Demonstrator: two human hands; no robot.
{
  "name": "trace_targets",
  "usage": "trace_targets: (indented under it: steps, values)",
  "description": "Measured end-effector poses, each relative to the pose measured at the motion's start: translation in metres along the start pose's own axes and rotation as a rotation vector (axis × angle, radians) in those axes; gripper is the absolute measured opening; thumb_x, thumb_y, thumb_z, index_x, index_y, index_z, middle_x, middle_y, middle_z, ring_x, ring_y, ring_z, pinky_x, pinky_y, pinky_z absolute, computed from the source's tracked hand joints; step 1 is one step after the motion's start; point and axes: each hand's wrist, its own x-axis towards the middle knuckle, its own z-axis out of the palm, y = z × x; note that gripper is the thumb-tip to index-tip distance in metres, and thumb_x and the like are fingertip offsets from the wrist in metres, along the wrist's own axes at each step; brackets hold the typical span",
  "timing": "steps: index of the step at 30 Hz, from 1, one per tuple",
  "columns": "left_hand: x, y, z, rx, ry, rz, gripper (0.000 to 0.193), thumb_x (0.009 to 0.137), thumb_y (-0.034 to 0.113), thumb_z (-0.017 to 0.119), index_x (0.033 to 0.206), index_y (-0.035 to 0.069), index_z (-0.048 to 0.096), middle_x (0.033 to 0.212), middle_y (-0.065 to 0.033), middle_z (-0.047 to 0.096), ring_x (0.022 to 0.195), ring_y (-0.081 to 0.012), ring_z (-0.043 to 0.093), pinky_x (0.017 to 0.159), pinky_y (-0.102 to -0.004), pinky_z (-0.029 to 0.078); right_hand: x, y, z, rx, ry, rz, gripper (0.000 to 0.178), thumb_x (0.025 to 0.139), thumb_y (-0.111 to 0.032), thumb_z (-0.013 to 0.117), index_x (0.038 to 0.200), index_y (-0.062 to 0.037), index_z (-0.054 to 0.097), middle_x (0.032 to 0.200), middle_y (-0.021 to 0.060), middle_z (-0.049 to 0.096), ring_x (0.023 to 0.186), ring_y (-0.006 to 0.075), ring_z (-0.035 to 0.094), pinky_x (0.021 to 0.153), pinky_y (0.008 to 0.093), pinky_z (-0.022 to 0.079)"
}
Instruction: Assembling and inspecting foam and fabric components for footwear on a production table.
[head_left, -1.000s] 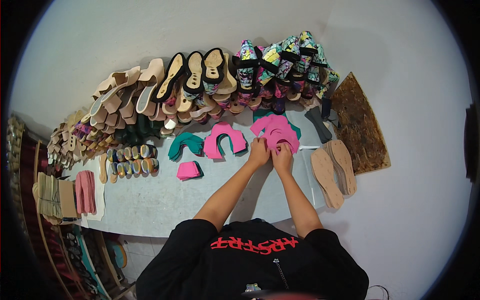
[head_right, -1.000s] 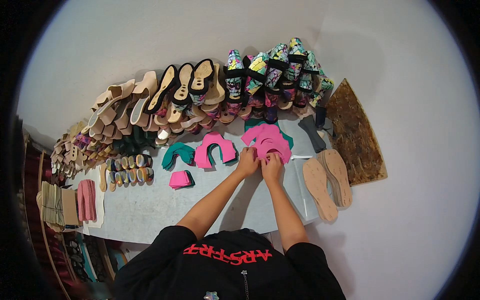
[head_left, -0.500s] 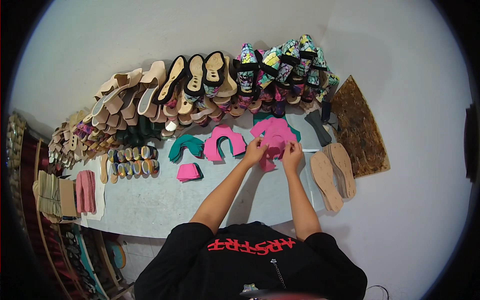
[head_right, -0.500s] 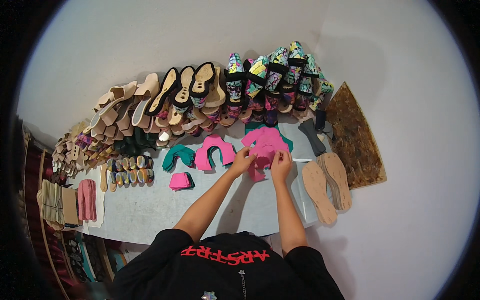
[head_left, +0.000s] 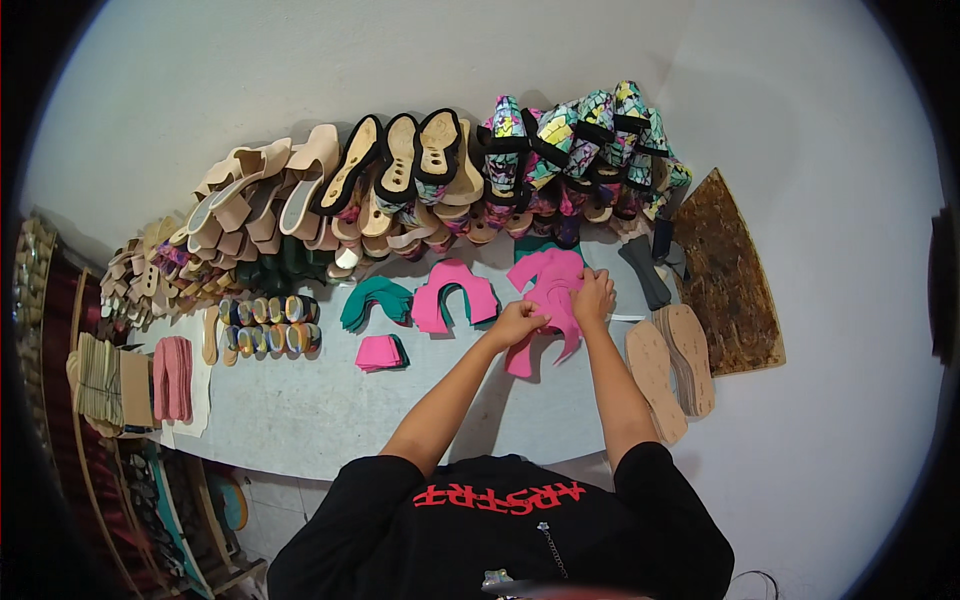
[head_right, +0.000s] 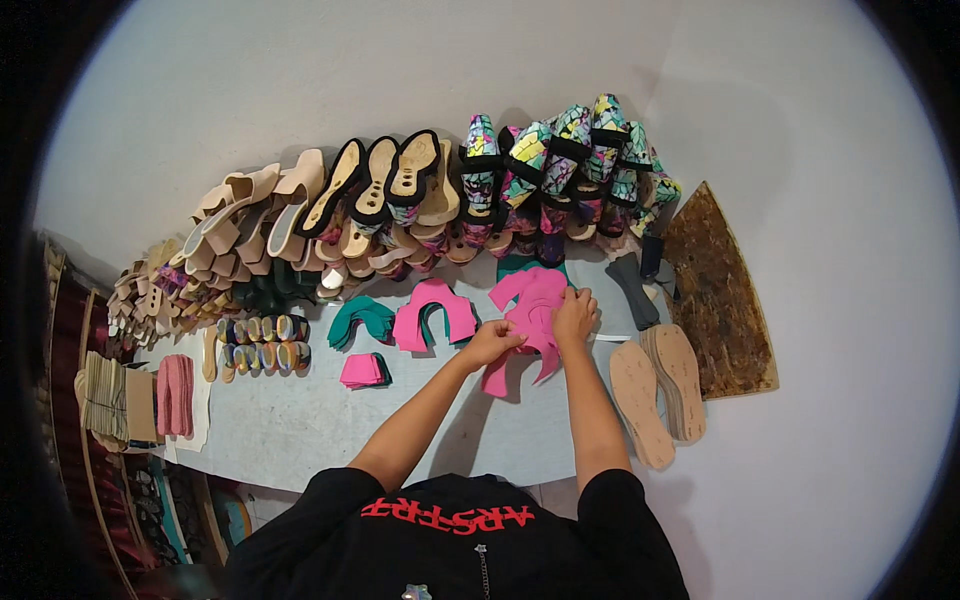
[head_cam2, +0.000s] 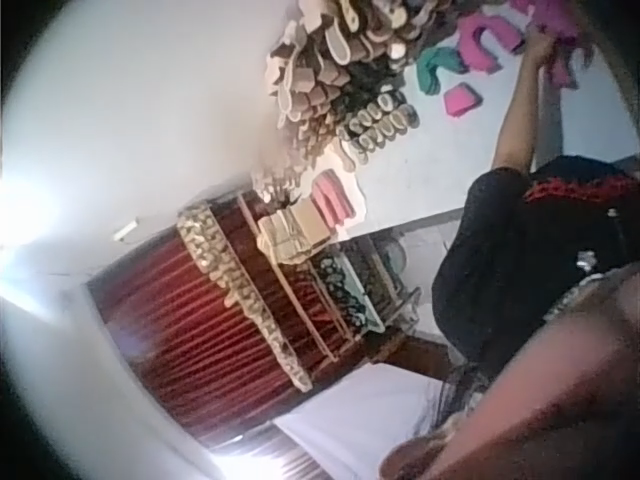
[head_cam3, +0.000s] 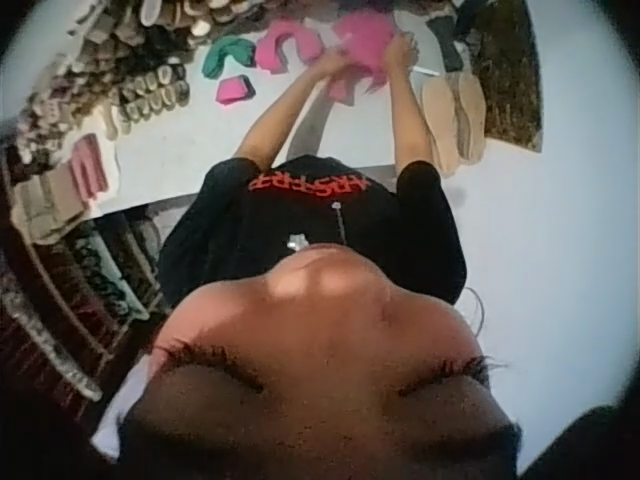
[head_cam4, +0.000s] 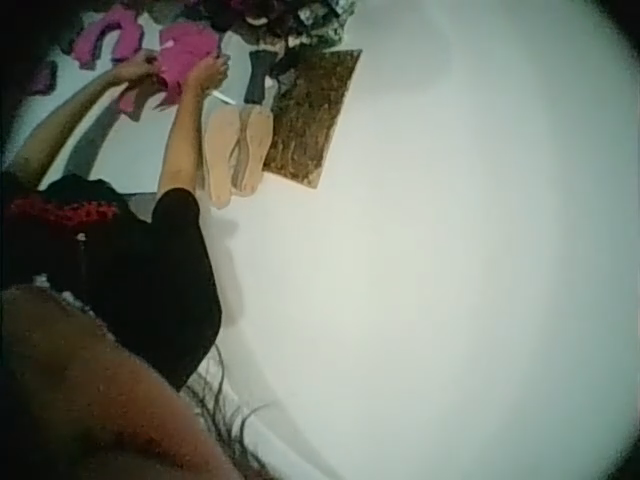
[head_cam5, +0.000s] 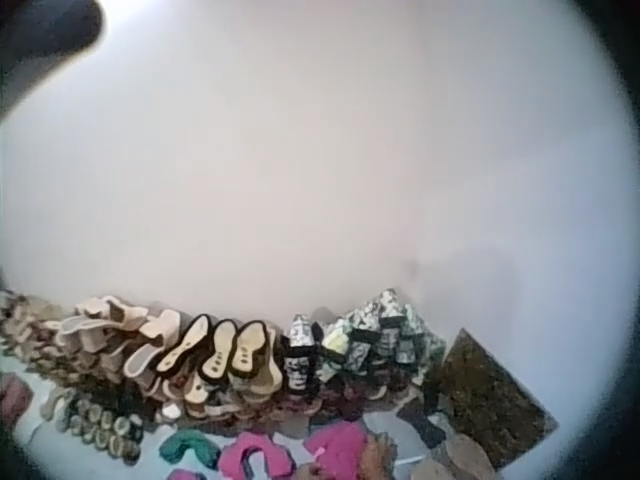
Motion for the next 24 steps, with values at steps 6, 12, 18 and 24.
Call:
trace_targets:
  steps: [6, 12, 18, 24]
  values:
    - [0.022, -0.015, 0.004, 0.113, 0.167, 0.213, 0.018, 0.077, 0.019, 0.066, 0.074, 0.003, 0.058, 0.063, 0.0039, 0.052, 0.058, -0.0054, 0.047, 0.053, -0.0212, 0.038, -0.009, 0.011, 0.008, 0.048, 0.183, -0.072, 0.034, 0.058, -0.014, 0.075, 0.089, -0.0140, 0.060, 0.098, 0.0055, 0.049, 0.097, 0.0244, 0.044, 0.082, 0.0398, 0.035]
    - [0.032, -0.016, 0.014, 0.379, 0.394, 0.354, 0.024, 0.072, 0.023, 0.069, 0.082, 0.004, 0.060, 0.092, -0.0117, 0.057, 0.083, -0.0199, 0.053, 0.073, -0.0313, 0.043, -0.014, 0.010, -0.003, 0.196, 0.108, -0.145, 0.020, 0.062, -0.014, 0.072, 0.080, -0.0107, 0.063, 0.092, 0.0060, 0.054, 0.096, 0.0259, 0.044, 0.082, 0.0386, 0.034]
    - [0.039, -0.008, 0.015, 0.427, 0.528, 0.517, 0.027, 0.071, 0.028, 0.068, 0.086, 0.007, 0.061, 0.106, -0.0186, 0.053, 0.107, -0.0349, 0.041, 0.096, -0.0452, 0.026, -0.014, 0.020, -0.018, 0.926, -0.338, 0.046, 0.014, 0.071, -0.007, 0.067, 0.084, -0.0045, 0.064, 0.080, 0.0045, 0.062, 0.077, 0.0129, 0.055, 0.070, 0.0266, 0.042]
    - [0.029, 0.015, 0.010, 0.188, 0.122, 0.397, 0.017, 0.081, 0.020, 0.062, 0.085, 0.004, 0.058, 0.094, -0.0071, 0.058, 0.098, -0.0177, 0.049, 0.089, -0.0298, 0.035, -0.017, 0.022, -0.045, 1.040, -0.431, -0.081, 0.013, 0.077, -0.003, 0.062, 0.089, 0.0007, 0.062, 0.081, 0.0013, 0.060, 0.073, 0.0062, 0.053, 0.064, 0.0194, 0.042]
